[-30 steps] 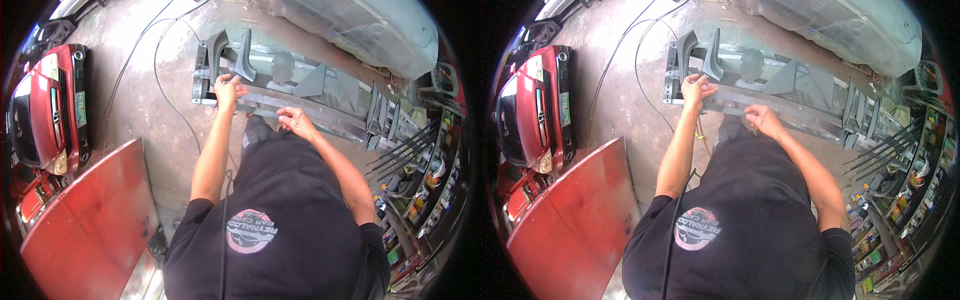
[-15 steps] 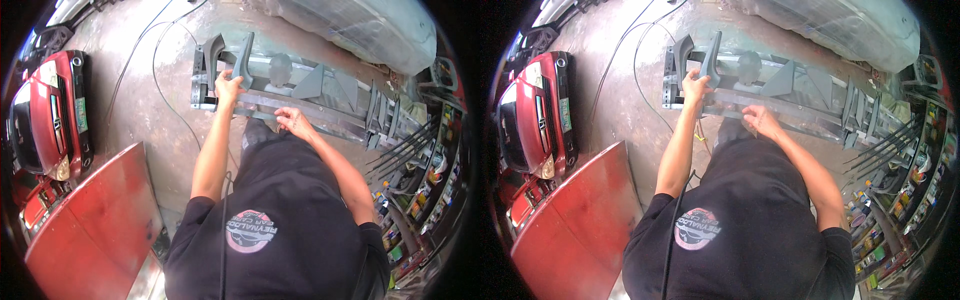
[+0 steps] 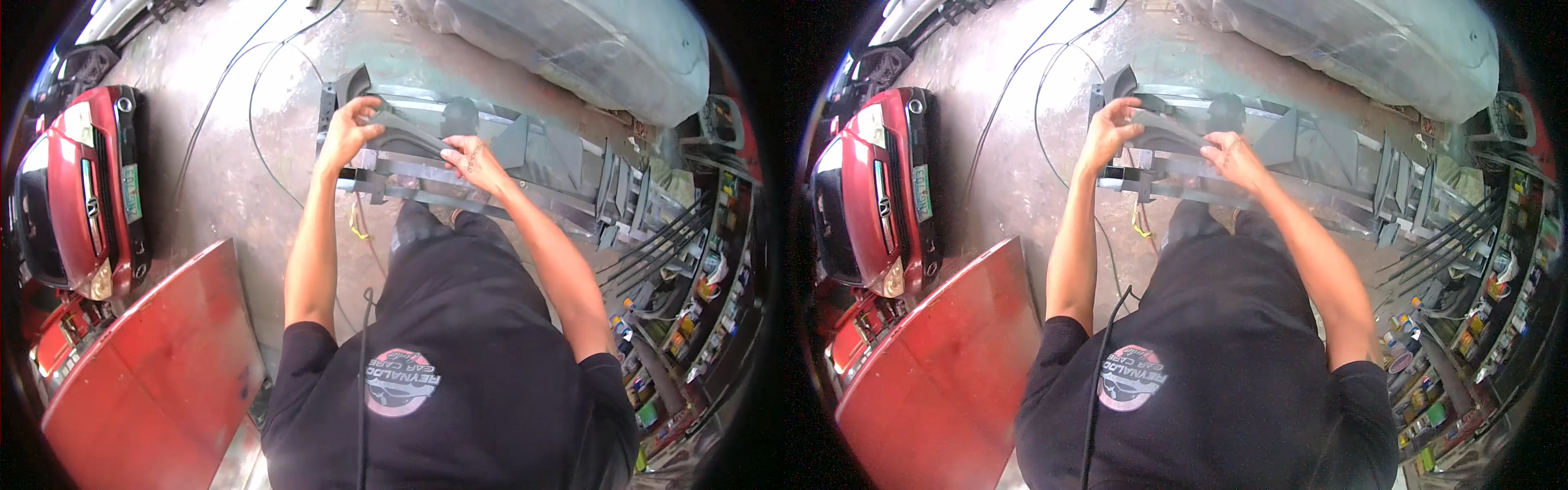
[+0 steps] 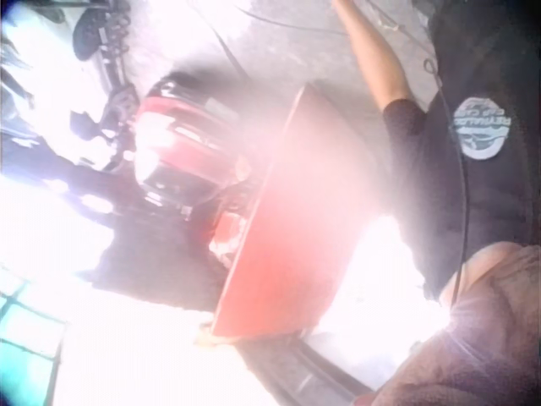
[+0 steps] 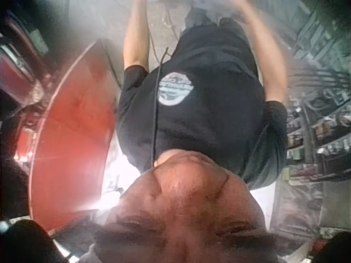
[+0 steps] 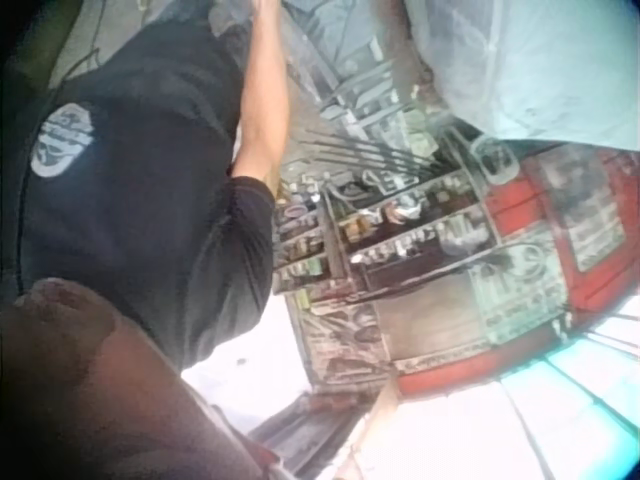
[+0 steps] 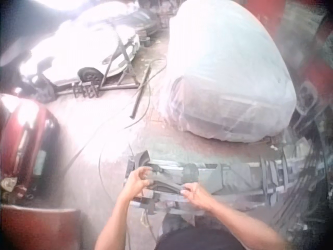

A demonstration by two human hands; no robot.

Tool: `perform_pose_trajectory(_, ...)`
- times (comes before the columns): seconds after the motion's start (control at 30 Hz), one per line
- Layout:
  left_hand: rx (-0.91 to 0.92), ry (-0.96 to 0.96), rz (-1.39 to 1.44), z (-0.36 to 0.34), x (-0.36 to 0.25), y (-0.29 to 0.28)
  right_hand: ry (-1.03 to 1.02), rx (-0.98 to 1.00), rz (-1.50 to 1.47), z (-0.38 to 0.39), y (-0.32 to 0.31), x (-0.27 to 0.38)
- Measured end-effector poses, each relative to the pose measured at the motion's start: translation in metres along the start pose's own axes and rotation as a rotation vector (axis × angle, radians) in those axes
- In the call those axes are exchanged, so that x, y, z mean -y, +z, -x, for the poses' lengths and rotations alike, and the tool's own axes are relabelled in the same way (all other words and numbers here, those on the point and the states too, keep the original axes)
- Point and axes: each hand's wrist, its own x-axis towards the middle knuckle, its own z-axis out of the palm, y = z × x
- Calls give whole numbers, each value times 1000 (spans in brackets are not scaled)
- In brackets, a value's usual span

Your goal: The person uses a spray gun to paint several long thin strips, then picks up and organizes various plastic car trim components by hand.

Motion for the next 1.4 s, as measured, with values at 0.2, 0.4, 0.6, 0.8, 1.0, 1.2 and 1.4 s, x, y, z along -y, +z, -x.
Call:
perform_pose_trajectory(0.2,-579,8,-45,-29,53,21,339,-135,-902,-13,64,-1)
perform_pose_trajectory(0.4,-173,-361,358,-22,44,74,370,-229,-895,-42,92,-12)
perform_pose_trajectory(0.6,-158,-411,263,-36,50,74,447,-178,-939,-42,104,-5)
perform_pose_trajectory(0.8,-123,-352,329,-35,51,78,381,-160,-818,-32,103,-6)
perform_pose_trajectory(1.0,-82,-373,243,-52,56,73,359,-165,-677,-26,101,-4)
perform_pose_trajectory(1.2,-104,-381,267,-50,66,75,351,-165,-576,-22,106,-13)
perform_pose_trajectory(1.4,-178,-320,74,-27,34,63,350,-128,-450,-17,108,-12)
